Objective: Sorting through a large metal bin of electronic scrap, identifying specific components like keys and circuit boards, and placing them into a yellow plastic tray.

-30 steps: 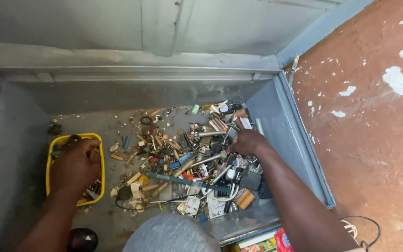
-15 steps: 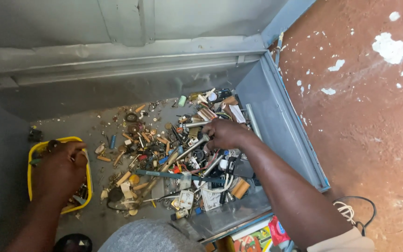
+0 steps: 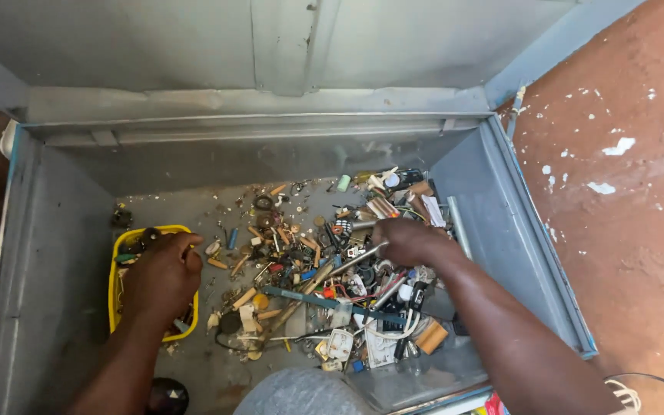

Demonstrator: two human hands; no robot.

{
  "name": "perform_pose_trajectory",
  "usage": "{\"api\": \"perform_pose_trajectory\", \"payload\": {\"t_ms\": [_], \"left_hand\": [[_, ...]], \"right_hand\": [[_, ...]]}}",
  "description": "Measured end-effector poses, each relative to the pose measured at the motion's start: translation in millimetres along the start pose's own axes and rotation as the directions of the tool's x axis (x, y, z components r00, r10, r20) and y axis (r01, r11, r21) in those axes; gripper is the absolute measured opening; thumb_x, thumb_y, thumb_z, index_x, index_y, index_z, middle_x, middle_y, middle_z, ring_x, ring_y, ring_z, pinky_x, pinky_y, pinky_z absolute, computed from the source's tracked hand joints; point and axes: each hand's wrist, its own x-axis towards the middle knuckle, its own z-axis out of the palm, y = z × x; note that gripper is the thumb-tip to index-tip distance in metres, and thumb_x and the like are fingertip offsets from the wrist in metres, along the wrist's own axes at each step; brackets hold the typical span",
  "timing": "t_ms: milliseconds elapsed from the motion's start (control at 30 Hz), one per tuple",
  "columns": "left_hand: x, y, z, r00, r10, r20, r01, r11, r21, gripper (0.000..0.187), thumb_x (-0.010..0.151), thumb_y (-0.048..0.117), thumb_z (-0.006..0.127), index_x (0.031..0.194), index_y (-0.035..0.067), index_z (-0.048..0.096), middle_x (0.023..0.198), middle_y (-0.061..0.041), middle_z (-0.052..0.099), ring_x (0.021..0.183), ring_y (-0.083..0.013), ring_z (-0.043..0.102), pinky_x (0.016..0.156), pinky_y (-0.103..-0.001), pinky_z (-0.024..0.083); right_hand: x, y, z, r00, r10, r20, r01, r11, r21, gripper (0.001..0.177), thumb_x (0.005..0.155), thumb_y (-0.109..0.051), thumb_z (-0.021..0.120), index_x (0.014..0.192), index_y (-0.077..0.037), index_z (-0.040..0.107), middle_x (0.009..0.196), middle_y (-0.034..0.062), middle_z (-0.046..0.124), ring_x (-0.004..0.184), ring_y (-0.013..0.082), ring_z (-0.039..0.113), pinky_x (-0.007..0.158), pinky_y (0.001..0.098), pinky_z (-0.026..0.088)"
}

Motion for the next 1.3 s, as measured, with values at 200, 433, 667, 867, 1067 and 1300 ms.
{"api": "perform_pose_trajectory", "payload": {"t_ms": [200, 433, 667, 867, 1067, 1300], "left_hand": [[12.1, -10.4, 20.2, 1.0, -0.002, -0.017, 0.002, 1.0, -0.021, 0.039, 0.104, 0.035, 0.05, 0.137, 0.033, 0.071, 0.126, -0.005, 0.075, 0.124, -0.0313, 0.072, 0.103, -0.053, 0.06], [-5.1, 12.8, -3.3, 1.0, 0.001, 0.012, 0.0, 0.997, -0.076, 0.04, 0.104, 0.032, 0.051, 0.138, 0.026, 0.072, 0.126, -0.009, 0.075, 0.124, -0.0331, 0.071, 0.1, -0.053, 0.061], [9.9, -7.0, 19.7, 0.999, 0.035, -0.002, -0.035, 0.998, -0.043, 0.037, 0.101, 0.04, 0.053, 0.133, 0.035, 0.069, 0.128, -0.002, 0.073, 0.123, -0.0284, 0.073, 0.102, -0.049, 0.062], [5.2, 1.0, 11.9, 0.997, -0.08, -0.001, 0.079, 0.99, -0.113, 0.039, 0.094, 0.023, 0.055, 0.127, 0.031, 0.074, 0.128, -0.006, 0.074, 0.117, -0.0354, 0.073, 0.096, -0.054, 0.057], [3.5, 5.7, 6.3, 0.995, -0.062, -0.072, 0.046, 0.978, -0.206, 0.032, 0.094, 0.017, 0.056, 0.119, 0.021, 0.075, 0.126, -0.009, 0.075, 0.108, -0.041, 0.071, 0.085, -0.061, 0.053], [24.1, -13.0, 30.5, 0.985, 0.005, -0.171, -0.04, 0.979, -0.202, 0.028, 0.101, 0.029, 0.051, 0.12, 0.029, 0.071, 0.115, -0.003, 0.075, 0.113, -0.0297, 0.074, 0.095, -0.049, 0.062]], "right_hand": [[24.2, 71.1, -22.1, 0.96, 0.218, -0.176, -0.099, 0.85, 0.517, 0.025, 0.092, -0.019, 0.069, 0.113, -0.012, 0.08, 0.083, 0.0283, 0.073, 0.038, 0.0383, 0.063, 0.037, 0.0398, 0.054], [-12.8, 73.0, -37.5, 0.903, 0.41, -0.125, -0.389, 0.906, 0.166, 0.057, 0.09, -0.057, 0.064, 0.107, -0.009, 0.088, 0.124, 0.0249, 0.081, 0.13, 0.042, 0.069, 0.114, 0.0505, 0.052], [32.6, 17.9, -3.7, 0.943, 0.08, -0.324, -0.194, 0.921, -0.338, 0.044, 0.082, -0.044, 0.071, 0.115, -0.016, 0.082, 0.113, 0.0119, 0.082, 0.114, 0.0341, 0.076, 0.096, 0.0564, 0.059], [59.4, -85.3, 95.7, 0.791, -0.604, -0.101, 0.556, 0.777, -0.294, 0.07, 0.073, -0.033, 0.092, 0.136, -0.012, 0.07, 0.137, 0.0202, 0.064, 0.129, 0.0424, 0.058, 0.109, 0.0542, 0.049], [54.5, -116.8, 117.1, 0.73, -0.683, 0.03, 0.671, 0.707, -0.222, 0.049, 0.094, -0.057, 0.064, 0.123, -0.019, 0.074, 0.116, 0.0106, 0.068, 0.099, 0.0315, 0.066, 0.079, 0.0506, 0.054], [115.7, -41.6, 71.5, 0.863, -0.377, -0.337, 0.259, 0.902, -0.345, 0.063, 0.082, -0.028, 0.075, 0.143, -0.02, 0.063, 0.12, 0.0126, 0.073, 0.108, 0.0392, 0.073, 0.09, 0.0525, 0.063]]}}
